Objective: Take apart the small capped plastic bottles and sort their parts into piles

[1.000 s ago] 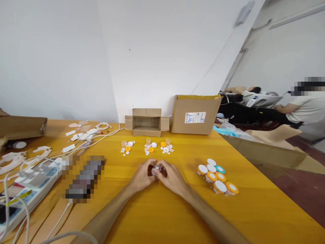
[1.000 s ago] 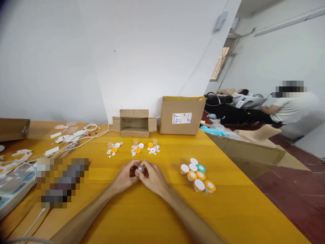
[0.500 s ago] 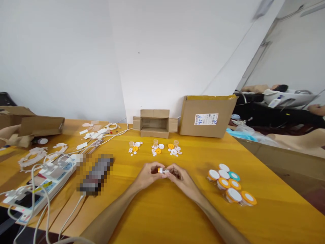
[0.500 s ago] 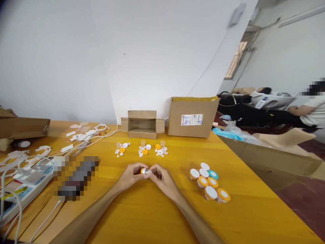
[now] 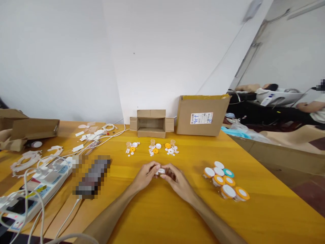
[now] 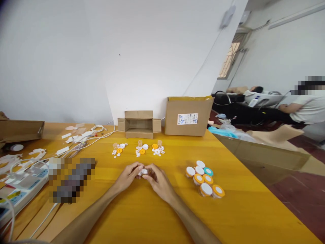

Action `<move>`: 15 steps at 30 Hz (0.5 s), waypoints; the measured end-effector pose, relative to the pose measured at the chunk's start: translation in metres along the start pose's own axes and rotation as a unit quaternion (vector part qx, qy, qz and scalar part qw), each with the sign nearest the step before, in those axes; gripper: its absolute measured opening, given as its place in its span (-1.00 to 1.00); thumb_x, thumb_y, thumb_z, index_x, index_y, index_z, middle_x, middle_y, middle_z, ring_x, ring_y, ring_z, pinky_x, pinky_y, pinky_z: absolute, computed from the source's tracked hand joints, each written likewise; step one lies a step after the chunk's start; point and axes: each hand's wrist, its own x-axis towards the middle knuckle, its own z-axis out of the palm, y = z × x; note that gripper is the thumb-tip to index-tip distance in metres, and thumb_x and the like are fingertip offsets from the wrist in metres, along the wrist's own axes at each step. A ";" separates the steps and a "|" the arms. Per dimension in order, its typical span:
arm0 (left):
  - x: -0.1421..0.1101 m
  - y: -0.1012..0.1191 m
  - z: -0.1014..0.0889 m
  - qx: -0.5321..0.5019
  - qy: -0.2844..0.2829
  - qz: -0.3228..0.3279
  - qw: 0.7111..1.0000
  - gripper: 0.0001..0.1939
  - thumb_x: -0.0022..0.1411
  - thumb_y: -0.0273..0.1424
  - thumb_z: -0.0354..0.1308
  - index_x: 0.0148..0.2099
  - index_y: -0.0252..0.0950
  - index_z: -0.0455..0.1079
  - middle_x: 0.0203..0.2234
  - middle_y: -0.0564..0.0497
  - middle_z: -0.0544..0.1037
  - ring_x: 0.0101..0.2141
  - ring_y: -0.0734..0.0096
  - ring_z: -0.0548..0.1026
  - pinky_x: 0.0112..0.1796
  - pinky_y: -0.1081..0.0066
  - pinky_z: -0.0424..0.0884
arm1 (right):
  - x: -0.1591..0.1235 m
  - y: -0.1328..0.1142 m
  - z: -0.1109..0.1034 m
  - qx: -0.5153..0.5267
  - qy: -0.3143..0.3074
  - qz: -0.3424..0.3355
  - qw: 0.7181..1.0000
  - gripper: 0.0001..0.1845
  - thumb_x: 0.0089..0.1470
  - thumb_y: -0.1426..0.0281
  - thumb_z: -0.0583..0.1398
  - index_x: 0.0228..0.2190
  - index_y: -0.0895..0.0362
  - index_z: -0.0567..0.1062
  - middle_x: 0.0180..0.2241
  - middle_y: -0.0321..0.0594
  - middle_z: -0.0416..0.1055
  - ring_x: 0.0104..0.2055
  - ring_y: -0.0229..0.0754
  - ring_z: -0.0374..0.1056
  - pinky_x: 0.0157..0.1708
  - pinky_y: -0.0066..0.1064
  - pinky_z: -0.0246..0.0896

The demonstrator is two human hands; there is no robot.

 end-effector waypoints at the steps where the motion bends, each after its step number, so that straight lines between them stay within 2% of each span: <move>1: 0.000 0.000 0.000 0.012 0.004 0.003 1.000 -0.49 0.26 0.07 0.01 -0.29 -0.30 0.42 -0.50 0.07 0.43 -0.47 0.45 0.34 -0.39 0.46 0.30 | -0.001 0.001 0.001 -0.022 0.008 -0.009 1.000 -0.74 0.19 0.14 0.16 -0.25 0.06 0.46 -0.39 -0.29 0.48 -0.40 -0.18 0.35 -0.36 -0.38 0.28; 6: 0.000 0.003 0.002 0.064 0.032 0.013 0.997 -0.47 0.30 0.09 -0.11 -0.44 -0.25 0.25 -0.60 0.15 0.26 -0.53 0.47 0.22 -0.40 0.46 0.24 | -0.005 -0.001 0.006 -0.105 0.038 -0.079 0.991 -0.83 0.23 0.27 0.13 -0.20 0.03 0.47 -0.31 -0.22 0.45 -0.34 -0.13 0.37 -0.27 -0.33 0.31; 9: 0.000 0.006 0.003 0.065 0.047 0.014 0.997 -0.47 0.30 0.09 -0.12 -0.42 -0.24 0.28 -0.61 0.15 0.25 -0.54 0.45 0.21 -0.40 0.44 0.23 | -0.006 -0.005 0.010 -0.121 0.045 -0.103 0.986 -0.82 0.23 0.36 0.07 -0.20 0.00 0.47 -0.26 -0.19 0.45 -0.29 -0.10 0.38 -0.22 -0.31 0.32; 11: -0.001 0.007 0.004 0.063 0.066 0.012 0.996 -0.47 0.29 0.09 -0.11 -0.41 -0.24 0.31 -0.61 0.13 0.29 -0.53 0.44 0.23 -0.40 0.43 0.24 | -0.006 -0.006 0.013 -0.113 0.051 -0.092 0.988 -0.82 0.22 0.37 0.09 -0.18 0.00 0.46 -0.24 -0.18 0.46 -0.29 -0.10 0.38 -0.21 -0.30 0.33; 13: -0.001 0.007 0.005 0.066 0.085 0.010 0.994 -0.47 0.30 0.09 -0.10 -0.42 -0.25 0.33 -0.60 0.11 0.35 -0.51 0.41 0.28 -0.39 0.43 0.26 | -0.005 -0.006 0.016 -0.097 0.062 -0.052 0.992 -0.82 0.16 0.31 0.17 -0.16 0.01 0.44 -0.24 -0.20 0.48 -0.31 -0.11 0.39 -0.23 -0.29 0.34; 15: -0.001 0.007 0.005 0.072 0.093 0.015 0.993 -0.48 0.30 0.07 -0.10 -0.41 -0.25 0.34 -0.56 0.08 0.41 -0.49 0.40 0.32 -0.37 0.43 0.29 | -0.003 -0.006 0.019 -0.076 0.073 -0.005 0.994 -0.73 0.09 0.25 0.24 -0.15 0.02 0.42 -0.23 -0.22 0.49 -0.30 -0.11 0.40 -0.24 -0.30 0.34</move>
